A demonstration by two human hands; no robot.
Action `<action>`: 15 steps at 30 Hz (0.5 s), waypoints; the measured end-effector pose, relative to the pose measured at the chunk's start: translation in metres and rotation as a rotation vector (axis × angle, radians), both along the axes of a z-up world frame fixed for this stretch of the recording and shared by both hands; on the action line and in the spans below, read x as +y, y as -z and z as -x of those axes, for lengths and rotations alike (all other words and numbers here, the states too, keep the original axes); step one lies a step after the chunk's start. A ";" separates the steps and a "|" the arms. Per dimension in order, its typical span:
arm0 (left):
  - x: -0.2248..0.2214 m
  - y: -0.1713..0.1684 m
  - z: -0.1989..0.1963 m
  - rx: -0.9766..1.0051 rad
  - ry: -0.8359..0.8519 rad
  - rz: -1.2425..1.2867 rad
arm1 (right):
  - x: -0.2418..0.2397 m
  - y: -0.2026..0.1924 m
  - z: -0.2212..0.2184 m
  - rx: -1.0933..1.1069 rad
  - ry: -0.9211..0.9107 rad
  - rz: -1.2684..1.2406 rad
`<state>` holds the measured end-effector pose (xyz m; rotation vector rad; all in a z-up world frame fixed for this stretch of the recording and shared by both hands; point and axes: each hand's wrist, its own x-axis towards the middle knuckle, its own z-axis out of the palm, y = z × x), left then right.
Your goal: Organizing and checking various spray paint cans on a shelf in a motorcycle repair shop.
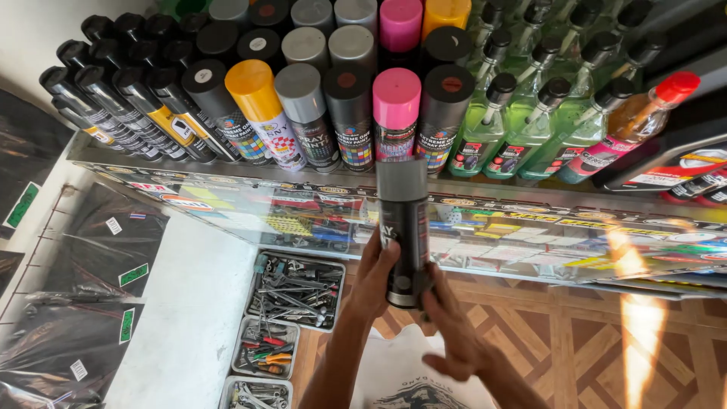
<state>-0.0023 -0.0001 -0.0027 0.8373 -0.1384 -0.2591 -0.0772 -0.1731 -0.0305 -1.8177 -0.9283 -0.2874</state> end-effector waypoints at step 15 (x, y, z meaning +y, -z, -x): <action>-0.017 -0.001 -0.001 -0.038 -0.159 -0.182 | 0.008 0.032 -0.003 -0.070 0.096 0.005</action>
